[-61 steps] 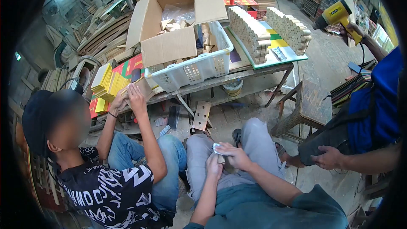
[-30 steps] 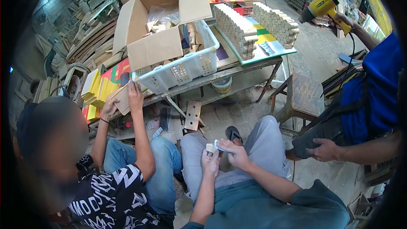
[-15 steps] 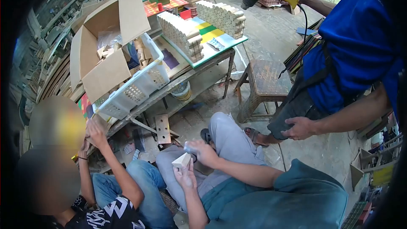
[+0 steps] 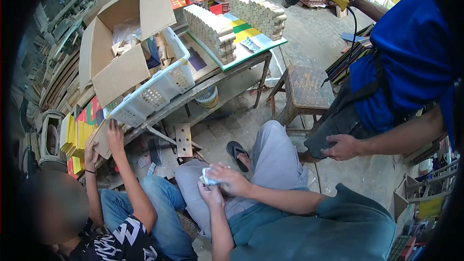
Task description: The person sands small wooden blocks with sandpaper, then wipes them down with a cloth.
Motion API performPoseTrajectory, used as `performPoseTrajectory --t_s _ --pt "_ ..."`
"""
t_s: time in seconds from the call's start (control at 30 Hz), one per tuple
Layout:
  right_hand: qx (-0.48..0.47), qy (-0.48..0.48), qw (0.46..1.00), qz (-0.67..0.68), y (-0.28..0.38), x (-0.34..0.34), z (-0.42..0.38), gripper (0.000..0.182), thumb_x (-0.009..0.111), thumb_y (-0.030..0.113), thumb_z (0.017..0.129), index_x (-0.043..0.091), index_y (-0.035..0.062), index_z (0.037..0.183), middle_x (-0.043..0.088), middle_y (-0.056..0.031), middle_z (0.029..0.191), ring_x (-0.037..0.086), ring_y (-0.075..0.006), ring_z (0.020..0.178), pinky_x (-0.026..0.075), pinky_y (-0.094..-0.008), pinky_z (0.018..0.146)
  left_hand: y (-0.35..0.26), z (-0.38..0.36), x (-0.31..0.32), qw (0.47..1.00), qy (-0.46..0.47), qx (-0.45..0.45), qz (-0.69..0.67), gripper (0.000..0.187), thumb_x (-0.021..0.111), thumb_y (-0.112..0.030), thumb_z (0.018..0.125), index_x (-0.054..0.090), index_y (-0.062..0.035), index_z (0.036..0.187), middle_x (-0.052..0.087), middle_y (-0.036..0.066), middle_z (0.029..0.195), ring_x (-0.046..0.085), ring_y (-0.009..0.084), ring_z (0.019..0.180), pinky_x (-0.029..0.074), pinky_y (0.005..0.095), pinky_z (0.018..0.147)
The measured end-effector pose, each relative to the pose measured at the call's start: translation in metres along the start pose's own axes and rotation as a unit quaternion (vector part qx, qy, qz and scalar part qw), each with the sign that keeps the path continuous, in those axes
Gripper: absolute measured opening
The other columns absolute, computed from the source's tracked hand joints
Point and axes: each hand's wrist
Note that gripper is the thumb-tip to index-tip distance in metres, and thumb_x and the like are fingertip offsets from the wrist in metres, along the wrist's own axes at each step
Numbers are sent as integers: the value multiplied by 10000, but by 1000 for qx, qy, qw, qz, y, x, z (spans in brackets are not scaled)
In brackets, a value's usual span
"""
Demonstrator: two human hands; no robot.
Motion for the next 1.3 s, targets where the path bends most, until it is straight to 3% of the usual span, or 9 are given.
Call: performPoseTrajectory --t_s 0.17,0.33,0.4,0.47,0.67,0.83,1.0,1.17,1.3 --pt "177 -71 980 -54 -59 -2 1 498 518 -125 706 653 81 1138 619 -133 1205 561 -307 1164 404 -393 1013 -32 -10 26 991 6 -33 -133 376 625 46 840 398 -14 1134 541 150 1155 567 237 1078 481 402 961" --pt "0 14 999 30 -10 6 0 552 529 -96 695 617 108 1200 577 -135 1261 529 -305 1202 355 -419 1072 -8 -2 7 1000 -25 1 -11 381 652 20 836 407 -14 1126 551 141 1135 580 210 1047 489 350 931" --pt "53 -5 998 20 -29 9 -1 556 527 -93 695 616 110 1205 576 -138 1262 536 -309 1189 367 -412 1063 -27 -11 21 996 -12 -12 -93 364 656 22 833 419 -18 1107 553 133 1131 584 187 1018 495 315 891" --pt "187 4 982 11 -66 11 1 559 523 -85 694 614 106 1212 566 -155 1268 556 -315 1149 387 -391 1044 -39 -14 27 994 -4 -10 -105 360 629 32 848 412 -15 1132 543 135 1156 577 221 1057 495 371 929" --pt "2 -16 999 50 0 4 3 560 464 -155 689 642 69 1171 620 -155 1185 560 -317 1167 390 -396 1034 2 -1 -5 1000 -23 0 19 357 598 25 874 396 -5 1167 529 154 1194 569 268 1098 488 437 975" --pt "169 -93 981 -21 -54 -1 5 521 453 -142 716 636 58 1161 625 -159 1172 573 -325 1131 412 -378 995 -34 -11 28 994 13 -16 -107 365 602 24 876 396 -9 1175 538 149 1159 584 249 1050 503 416 935" --pt "8 -16 999 38 -5 5 2 490 507 -88 721 629 73 1167 593 -157 1222 563 -333 1135 395 -408 1023 -9 1 10 999 -34 -11 2 345 609 28 867 390 10 1133 535 199 1186 572 308 1106 485 445 975" --pt "226 -66 972 3 -71 10 1 457 494 -76 745 636 59 1158 611 -175 1189 572 -345 1129 435 -396 981 -32 -9 18 989 17 -12 -147 357 601 12 876 388 8 1163 533 184 1193 571 314 1105 488 453 970" --pt "165 -105 981 8 -57 -5 2 467 459 -114 755 637 40 1158 614 -192 1176 592 -321 1116 453 -343 960 -24 -4 13 993 -9 -23 -119 335 576 -18 900 389 -19 1178 532 175 1190 579 304 1081 518 454 919"
Point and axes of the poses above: each hand's wrist, its own z-axis towards the middle knuckle, its own x-axis out of the palm, y = z × x
